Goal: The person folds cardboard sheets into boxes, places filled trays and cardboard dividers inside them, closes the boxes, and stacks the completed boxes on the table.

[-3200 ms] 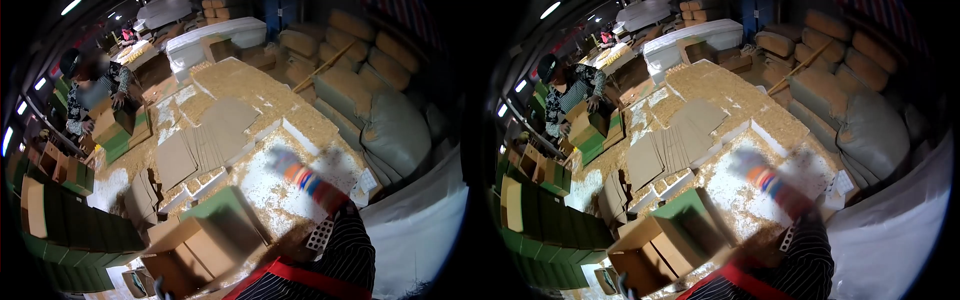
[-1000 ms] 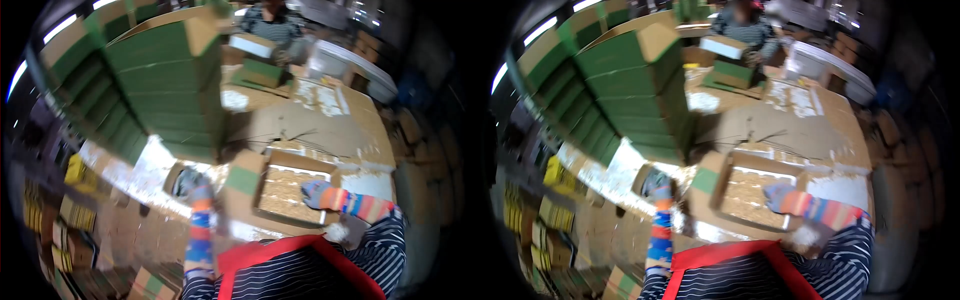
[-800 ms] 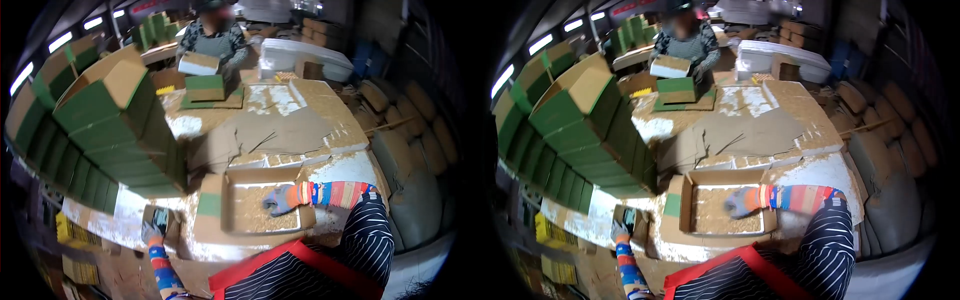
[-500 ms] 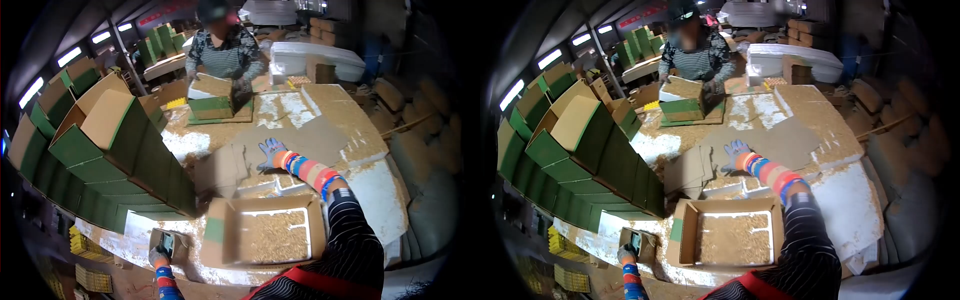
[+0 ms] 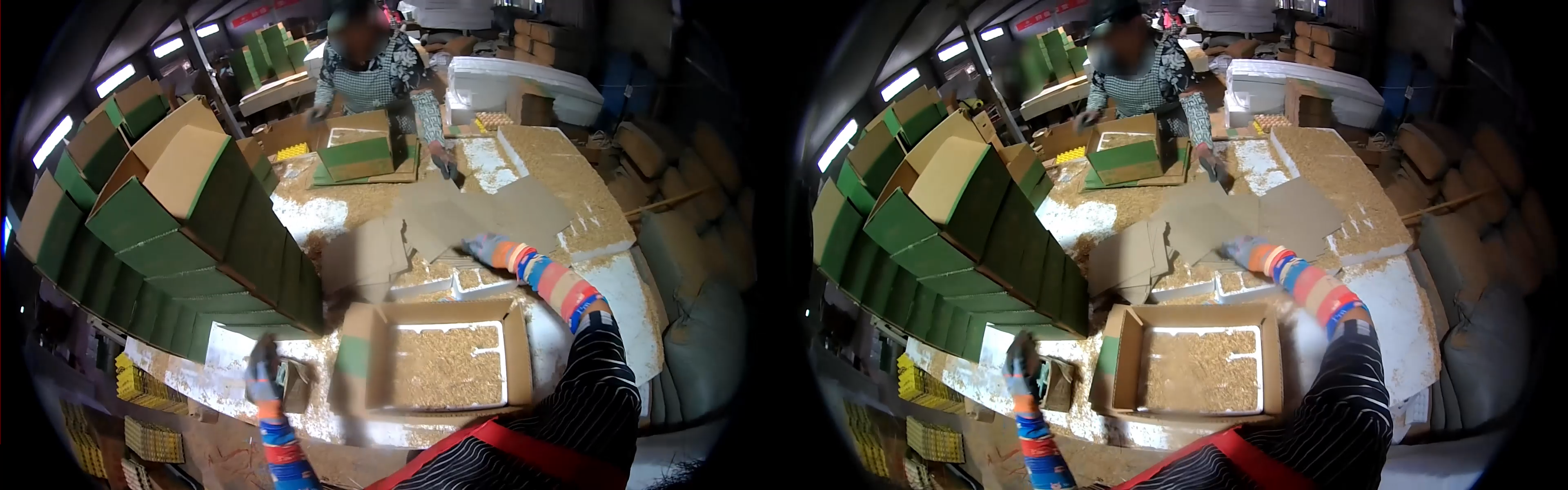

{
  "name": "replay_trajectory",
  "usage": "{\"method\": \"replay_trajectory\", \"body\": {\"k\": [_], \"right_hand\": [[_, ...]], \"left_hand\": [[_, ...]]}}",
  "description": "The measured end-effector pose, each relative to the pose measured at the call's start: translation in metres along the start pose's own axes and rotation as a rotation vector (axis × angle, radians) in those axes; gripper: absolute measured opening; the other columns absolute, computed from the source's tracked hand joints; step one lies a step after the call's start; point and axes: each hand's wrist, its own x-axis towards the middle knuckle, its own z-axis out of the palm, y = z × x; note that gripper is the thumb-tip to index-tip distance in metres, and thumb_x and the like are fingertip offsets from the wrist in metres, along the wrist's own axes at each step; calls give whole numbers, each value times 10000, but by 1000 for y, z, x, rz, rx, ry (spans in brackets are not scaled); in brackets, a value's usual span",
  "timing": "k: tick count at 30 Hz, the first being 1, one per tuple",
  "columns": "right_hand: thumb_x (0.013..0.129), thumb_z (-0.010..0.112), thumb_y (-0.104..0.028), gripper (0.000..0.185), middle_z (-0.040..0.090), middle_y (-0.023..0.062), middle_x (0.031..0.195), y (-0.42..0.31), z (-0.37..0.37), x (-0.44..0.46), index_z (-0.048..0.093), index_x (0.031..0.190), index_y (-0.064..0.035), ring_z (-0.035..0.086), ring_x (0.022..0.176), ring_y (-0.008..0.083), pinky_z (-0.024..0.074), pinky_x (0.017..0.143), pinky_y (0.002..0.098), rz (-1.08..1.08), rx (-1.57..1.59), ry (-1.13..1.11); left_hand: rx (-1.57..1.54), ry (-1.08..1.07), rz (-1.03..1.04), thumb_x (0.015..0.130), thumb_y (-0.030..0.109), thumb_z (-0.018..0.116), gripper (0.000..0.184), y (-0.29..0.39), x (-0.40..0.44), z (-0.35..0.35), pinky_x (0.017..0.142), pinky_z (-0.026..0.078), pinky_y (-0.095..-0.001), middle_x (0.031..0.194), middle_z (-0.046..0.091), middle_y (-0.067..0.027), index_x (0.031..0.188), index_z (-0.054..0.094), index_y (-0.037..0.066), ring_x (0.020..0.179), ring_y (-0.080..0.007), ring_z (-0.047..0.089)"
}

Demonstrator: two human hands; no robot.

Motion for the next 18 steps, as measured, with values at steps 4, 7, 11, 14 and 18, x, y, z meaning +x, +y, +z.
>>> {"method": "replay_trajectory", "body": {"k": [4, 7, 11, 14, 18], "right_hand": [[815, 488, -300, 384, 568, 166, 1021, -97, -98, -77, 519, 1166, -146, 563, 837, 353, 460, 714, 430, -141, 91, 449], [703, 535, -189, 434, 572, 135, 968, -143, -109, -137, 539, 1136, -159, 569, 802, 334, 470, 645, 408, -570, -60, 379], [697, 499, -197, 356, 548, 50, 832, -167, -78, -211, 563, 1047, -179, 568, 761, 254, 434, 688, 429, -773, -339, -213], [770, 477, -261, 323, 552, 49, 871, -163, -52, -216, 548, 1074, -180, 550, 855, 241, 368, 816, 463, -764, -403, -477], [877, 412, -384, 383, 546, 104, 1072, -157, -32, -214, 498, 1179, -165, 507, 1016, 264, 297, 933, 479, -662, 40, 50]], "left_hand": [[550, -750, 646, 765, 253, 601, 476, 71, -36, 125, 930, 385, -394, 1132, 545, -160, 1180, 510, 40, 1081, -309, 495], [553, -748, 580, 689, 202, 673, 422, 87, -44, 147, 950, 351, -395, 1143, 535, -140, 1075, 584, 56, 1101, -296, 459], [-74, -63, 160, 803, 45, 532, 126, 53, -12, 56, 798, 442, -287, 884, 617, -79, 885, 624, 15, 850, -164, 570], [79, -5, 456, 778, 47, 568, 269, 69, -14, 88, 855, 419, -307, 1028, 570, -100, 1046, 565, 28, 955, -193, 528], [661, -331, 777, 728, 174, 624, 424, 83, -32, 133, 983, 295, -400, 1245, 426, -155, 1137, 537, 99, 1156, -332, 384]]}}
